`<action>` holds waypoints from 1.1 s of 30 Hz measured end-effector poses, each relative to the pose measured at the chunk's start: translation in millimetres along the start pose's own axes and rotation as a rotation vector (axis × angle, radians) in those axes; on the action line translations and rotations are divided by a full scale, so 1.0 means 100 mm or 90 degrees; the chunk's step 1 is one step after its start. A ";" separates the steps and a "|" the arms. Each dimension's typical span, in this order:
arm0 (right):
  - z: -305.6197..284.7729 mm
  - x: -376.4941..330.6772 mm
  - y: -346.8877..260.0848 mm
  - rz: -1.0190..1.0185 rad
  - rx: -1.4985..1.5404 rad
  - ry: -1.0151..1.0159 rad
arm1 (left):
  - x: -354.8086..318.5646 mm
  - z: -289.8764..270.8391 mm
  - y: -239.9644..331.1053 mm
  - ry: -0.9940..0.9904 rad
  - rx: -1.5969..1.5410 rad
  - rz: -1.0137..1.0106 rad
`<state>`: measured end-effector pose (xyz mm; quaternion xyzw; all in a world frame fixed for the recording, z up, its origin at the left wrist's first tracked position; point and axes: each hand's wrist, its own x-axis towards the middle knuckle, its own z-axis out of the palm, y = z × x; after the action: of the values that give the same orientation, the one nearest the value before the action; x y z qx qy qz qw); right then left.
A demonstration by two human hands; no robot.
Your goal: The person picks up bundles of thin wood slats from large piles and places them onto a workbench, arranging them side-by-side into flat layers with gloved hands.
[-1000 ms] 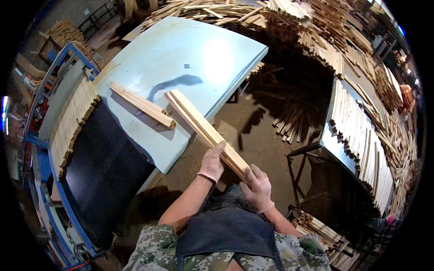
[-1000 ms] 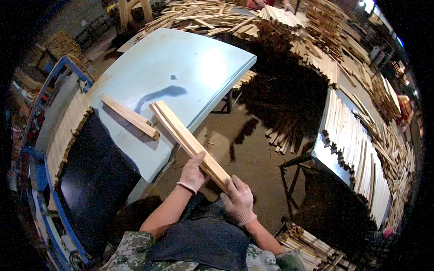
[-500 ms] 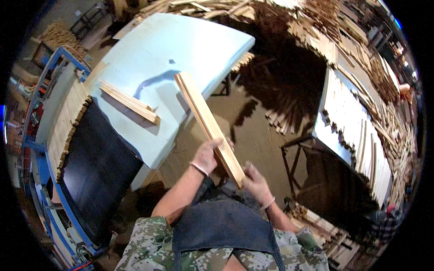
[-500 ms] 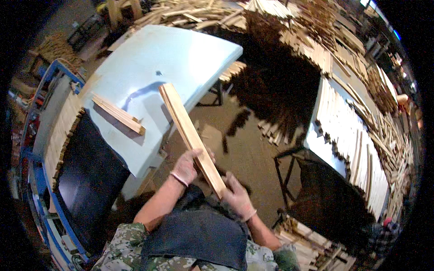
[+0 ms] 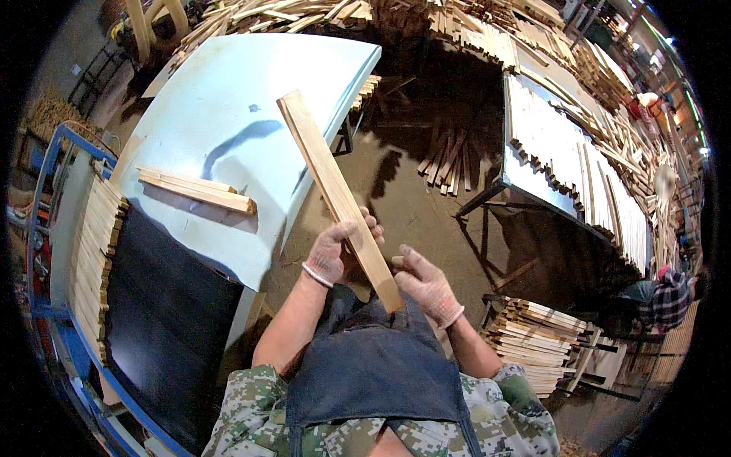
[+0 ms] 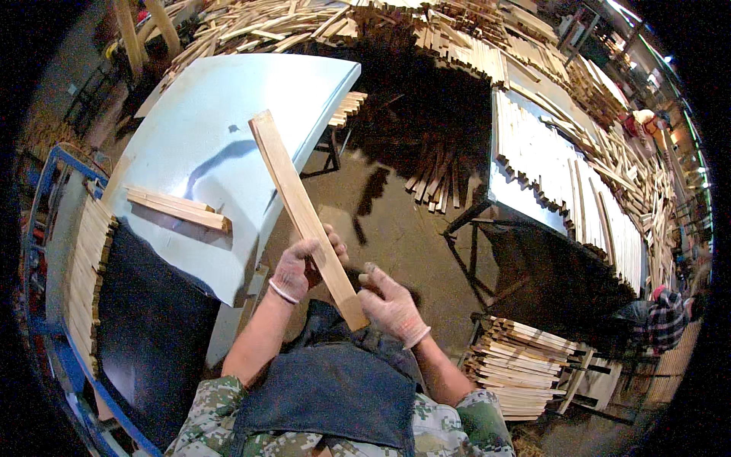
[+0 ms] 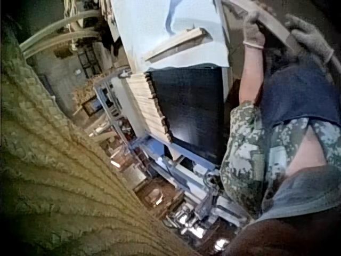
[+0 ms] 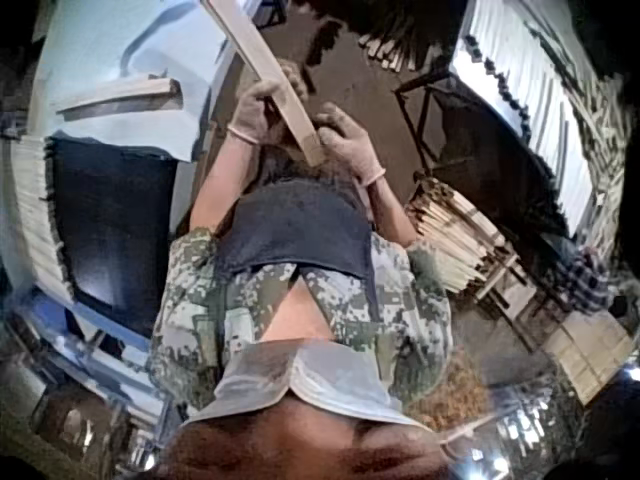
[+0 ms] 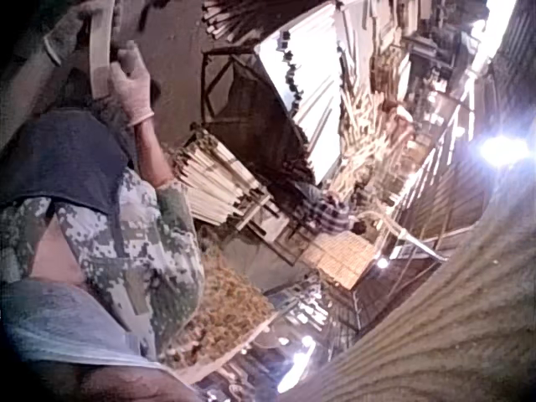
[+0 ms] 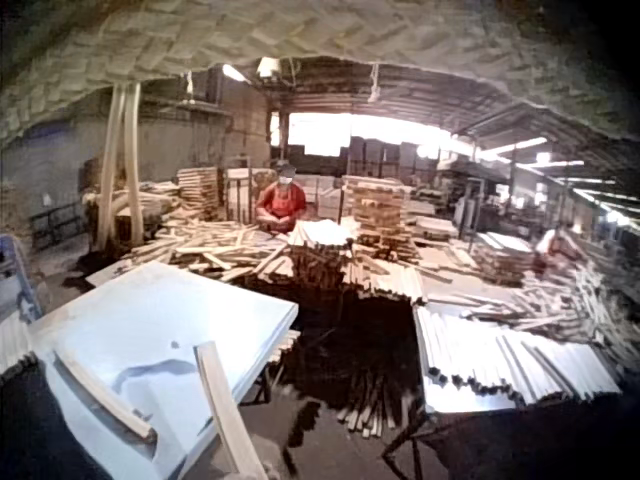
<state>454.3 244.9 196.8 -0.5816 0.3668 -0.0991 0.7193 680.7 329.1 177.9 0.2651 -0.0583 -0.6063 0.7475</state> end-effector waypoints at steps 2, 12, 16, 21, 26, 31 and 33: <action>0.17 0.01 0.11 -0.106 -0.238 0.012 | -0.04 -0.12 -0.06 -0.017 0.013 -0.034; 0.75 -0.43 0.23 -0.007 -0.505 0.215 | -0.22 -0.39 -0.50 -0.119 0.065 -0.181; 0.70 -0.68 0.51 -0.043 -0.497 0.335 | -0.22 -0.28 -0.81 -0.054 0.074 -0.255; 0.57 -0.91 0.71 -0.018 -0.435 0.384 | -0.22 -0.15 -1.37 0.053 0.286 -0.226; 0.15 -1.04 0.85 -0.019 0.053 0.261 | -0.19 0.13 -1.41 0.092 0.385 -0.253; -0.22 -1.22 0.79 -0.002 0.254 0.183 | -0.08 0.25 -1.70 0.101 0.316 -0.257; -0.41 -1.29 0.84 0.024 0.285 0.183 | -0.05 0.34 -1.83 0.104 0.342 -0.270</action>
<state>312.2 312.3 171.6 -0.3810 0.4450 -0.2459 0.7722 505.6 299.6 122.4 0.5059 -0.0994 -0.6879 0.5109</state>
